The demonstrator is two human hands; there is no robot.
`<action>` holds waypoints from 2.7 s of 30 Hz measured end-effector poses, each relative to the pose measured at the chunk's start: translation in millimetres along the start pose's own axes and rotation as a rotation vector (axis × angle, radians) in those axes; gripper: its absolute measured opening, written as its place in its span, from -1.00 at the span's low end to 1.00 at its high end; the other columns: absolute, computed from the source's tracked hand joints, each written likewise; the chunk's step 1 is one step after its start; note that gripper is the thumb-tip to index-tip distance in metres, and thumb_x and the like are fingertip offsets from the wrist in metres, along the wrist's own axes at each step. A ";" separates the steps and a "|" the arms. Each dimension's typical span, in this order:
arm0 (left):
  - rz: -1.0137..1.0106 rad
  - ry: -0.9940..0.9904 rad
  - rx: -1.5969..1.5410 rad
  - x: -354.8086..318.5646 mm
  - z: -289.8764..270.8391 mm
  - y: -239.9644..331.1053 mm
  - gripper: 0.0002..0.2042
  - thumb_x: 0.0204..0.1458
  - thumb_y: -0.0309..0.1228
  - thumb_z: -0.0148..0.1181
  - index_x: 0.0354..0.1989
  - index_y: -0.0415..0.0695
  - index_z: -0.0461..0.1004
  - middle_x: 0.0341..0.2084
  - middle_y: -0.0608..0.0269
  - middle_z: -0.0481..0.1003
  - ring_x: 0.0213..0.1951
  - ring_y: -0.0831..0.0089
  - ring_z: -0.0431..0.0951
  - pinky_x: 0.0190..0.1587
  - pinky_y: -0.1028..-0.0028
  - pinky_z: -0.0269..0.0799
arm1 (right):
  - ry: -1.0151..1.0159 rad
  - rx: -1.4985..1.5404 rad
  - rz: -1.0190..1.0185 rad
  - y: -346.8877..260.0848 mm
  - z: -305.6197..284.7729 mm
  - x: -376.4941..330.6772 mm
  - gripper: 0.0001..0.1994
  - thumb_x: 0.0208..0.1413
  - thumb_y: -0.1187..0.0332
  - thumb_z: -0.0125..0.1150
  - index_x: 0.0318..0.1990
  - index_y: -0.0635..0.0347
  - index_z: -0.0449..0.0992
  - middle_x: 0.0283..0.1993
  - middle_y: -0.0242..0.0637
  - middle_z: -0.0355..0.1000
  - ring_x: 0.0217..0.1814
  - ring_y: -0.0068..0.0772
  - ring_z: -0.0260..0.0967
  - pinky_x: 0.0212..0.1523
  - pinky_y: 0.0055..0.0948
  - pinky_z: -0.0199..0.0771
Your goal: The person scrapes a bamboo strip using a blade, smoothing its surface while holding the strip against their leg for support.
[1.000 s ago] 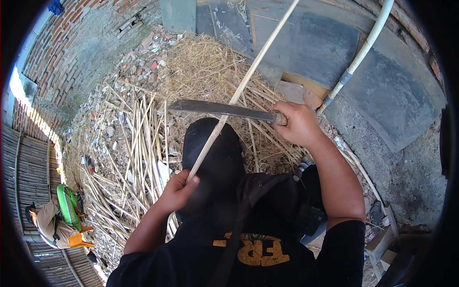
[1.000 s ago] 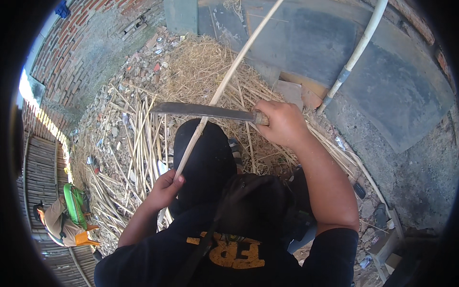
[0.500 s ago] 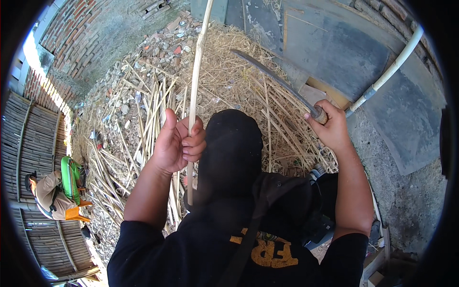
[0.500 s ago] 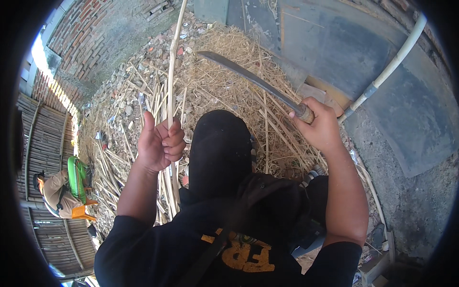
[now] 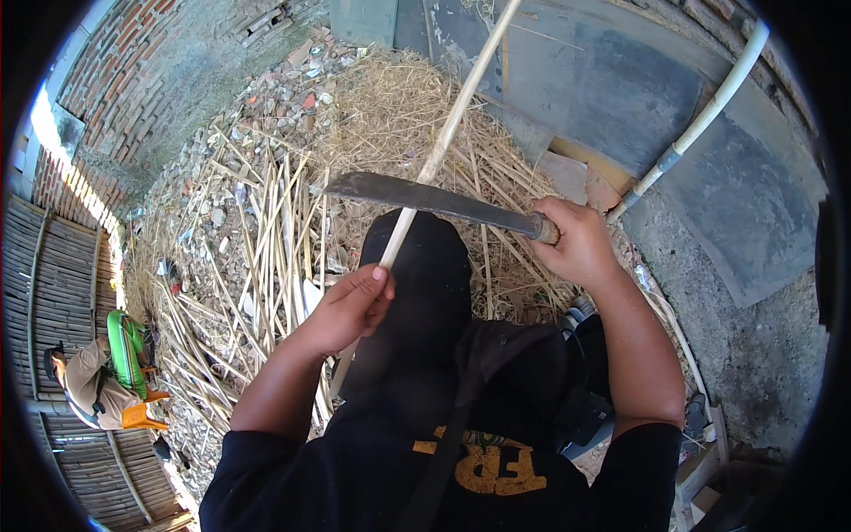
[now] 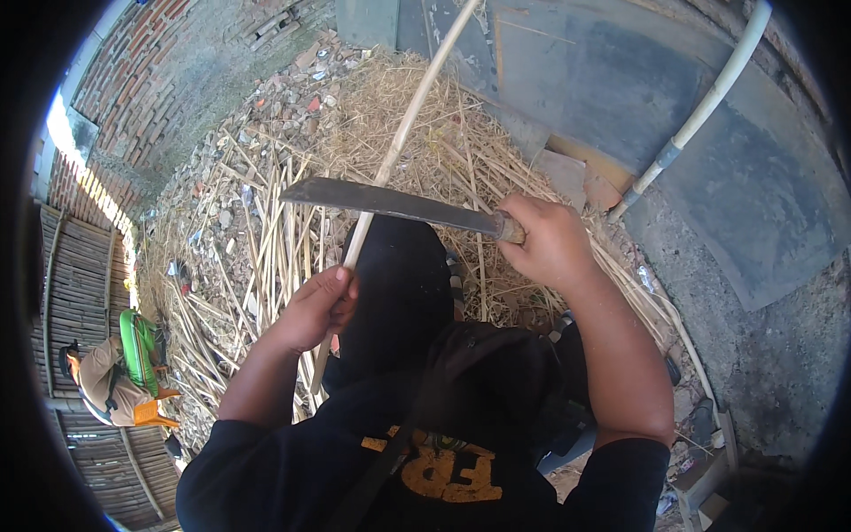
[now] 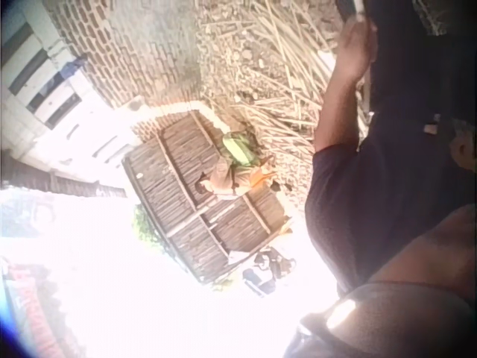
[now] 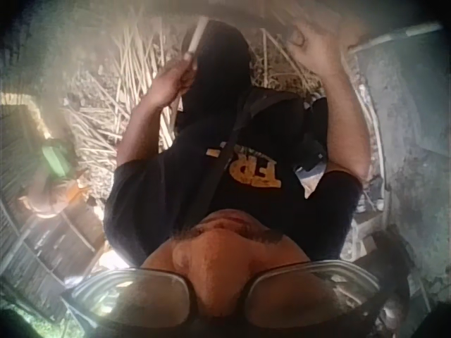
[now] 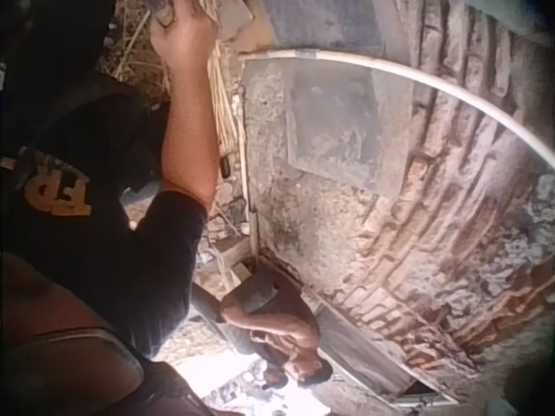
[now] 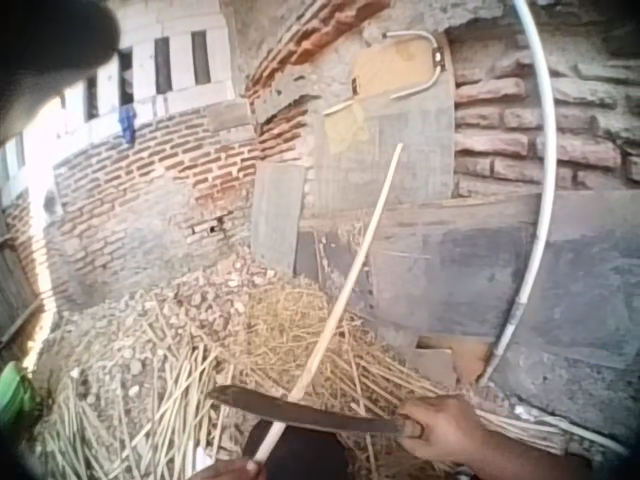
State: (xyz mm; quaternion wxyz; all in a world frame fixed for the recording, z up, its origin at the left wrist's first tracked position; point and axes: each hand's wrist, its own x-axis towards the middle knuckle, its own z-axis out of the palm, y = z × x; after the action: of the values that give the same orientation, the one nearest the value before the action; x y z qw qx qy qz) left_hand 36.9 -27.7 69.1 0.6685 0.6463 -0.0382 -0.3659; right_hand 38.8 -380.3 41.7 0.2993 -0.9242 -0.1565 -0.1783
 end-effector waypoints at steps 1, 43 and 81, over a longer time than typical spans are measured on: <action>-0.033 0.003 0.108 0.3 2.8 -1.4 -0.61 0.43 -0.03 -0.20 -0.29 -0.06 0.35 -0.62 0.49 0.17 -0.60 0.67 0.09 -0.57 0.59 0.00 | 0.002 -0.004 0.004 -3.8 0.9 0.1 -0.64 -0.18 0.36 0.41 -0.15 0.08 0.50 -0.32 -0.18 0.53 -0.29 0.01 0.54 -0.29 -0.10 0.53; 0.444 0.253 0.915 34.0 41.1 -15.0 -0.70 0.38 -0.27 -0.07 -0.33 -0.24 0.41 -0.58 -0.08 0.48 -0.46 -0.15 0.54 -0.40 0.12 0.38 | -0.099 -0.369 -0.137 -15.8 4.5 14.3 -0.75 -0.15 0.41 0.35 -0.25 0.11 0.49 -0.37 -0.15 0.53 -0.27 0.04 0.55 -0.23 -0.02 0.54; 0.351 0.242 0.920 26.0 39.4 -13.3 -0.73 0.37 -0.31 -0.07 -0.27 -0.25 0.43 -0.54 -0.11 0.49 -0.40 -0.11 0.56 -0.31 0.11 0.42 | 0.029 -0.322 0.048 0.0 4.3 19.5 -0.75 -0.20 0.39 0.36 -0.32 0.11 0.44 -0.42 -0.24 0.48 -0.38 0.00 0.50 -0.28 -0.09 0.52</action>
State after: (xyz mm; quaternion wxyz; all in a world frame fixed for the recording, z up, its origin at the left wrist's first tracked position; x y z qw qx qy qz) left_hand 29.4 -73.4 52.6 0.3657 0.8955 -0.2257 -0.1155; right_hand 57.1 -374.1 46.7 0.1538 -0.9610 -0.0997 -0.2071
